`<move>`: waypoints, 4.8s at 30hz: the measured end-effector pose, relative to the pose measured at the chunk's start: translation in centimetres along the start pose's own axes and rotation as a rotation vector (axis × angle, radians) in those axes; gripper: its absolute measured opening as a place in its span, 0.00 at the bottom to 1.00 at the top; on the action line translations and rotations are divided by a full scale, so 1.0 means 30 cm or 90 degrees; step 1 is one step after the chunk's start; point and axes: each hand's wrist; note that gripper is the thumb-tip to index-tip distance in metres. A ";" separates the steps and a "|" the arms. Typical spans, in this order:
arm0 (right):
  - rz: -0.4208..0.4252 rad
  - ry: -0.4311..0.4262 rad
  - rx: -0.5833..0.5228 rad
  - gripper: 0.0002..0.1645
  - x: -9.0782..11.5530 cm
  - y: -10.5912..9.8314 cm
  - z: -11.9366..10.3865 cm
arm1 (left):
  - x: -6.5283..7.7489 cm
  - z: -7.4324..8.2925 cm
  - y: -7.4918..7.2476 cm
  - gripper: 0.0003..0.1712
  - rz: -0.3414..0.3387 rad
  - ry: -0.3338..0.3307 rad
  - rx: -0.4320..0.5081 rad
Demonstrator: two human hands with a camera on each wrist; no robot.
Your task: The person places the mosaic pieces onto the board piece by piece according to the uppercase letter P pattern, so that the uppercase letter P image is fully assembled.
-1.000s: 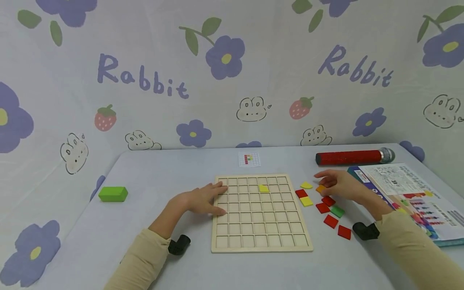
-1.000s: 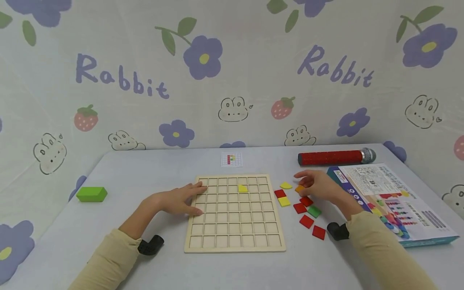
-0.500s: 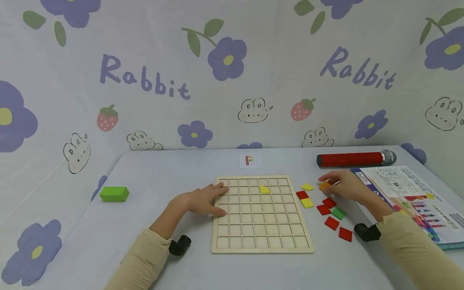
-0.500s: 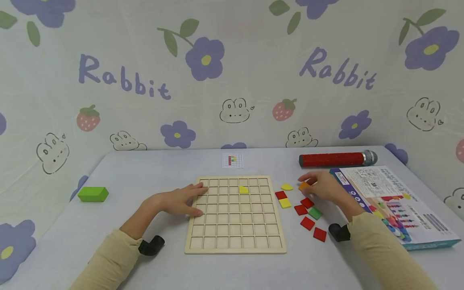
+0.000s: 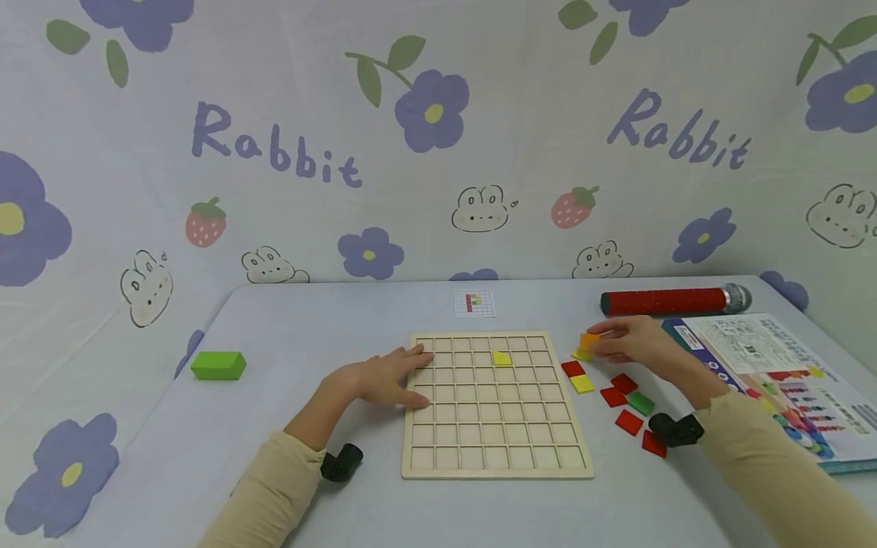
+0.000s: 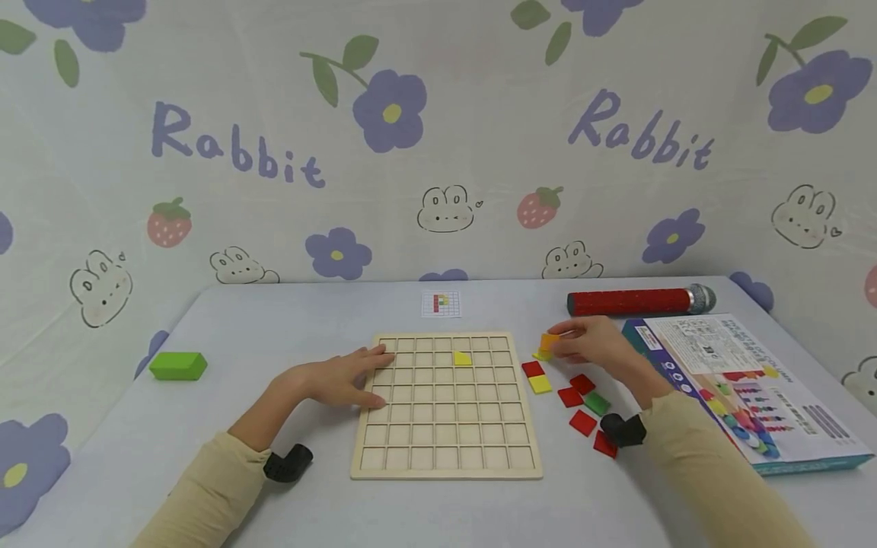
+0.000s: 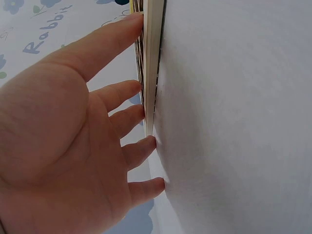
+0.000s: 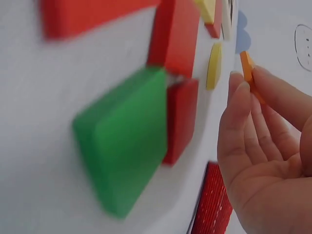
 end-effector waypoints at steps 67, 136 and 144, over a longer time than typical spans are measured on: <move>-0.148 -0.060 -0.040 0.18 -0.082 0.337 -0.312 | 0.006 0.000 -0.004 0.45 -0.001 0.000 -0.004; -0.112 -0.180 0.142 0.24 0.058 0.053 -0.024 | -0.002 -0.015 0.007 0.45 0.006 0.006 0.005; -0.111 -0.164 0.151 0.25 0.060 0.062 -0.041 | 0.001 -0.013 0.006 0.45 0.009 0.006 0.009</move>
Point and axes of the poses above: each hand's wrist, its own x-axis away from the middle knuckle, its own y-axis out of the palm, z = x × y, and after that the axes turned 2 degrees about -z, right-handed
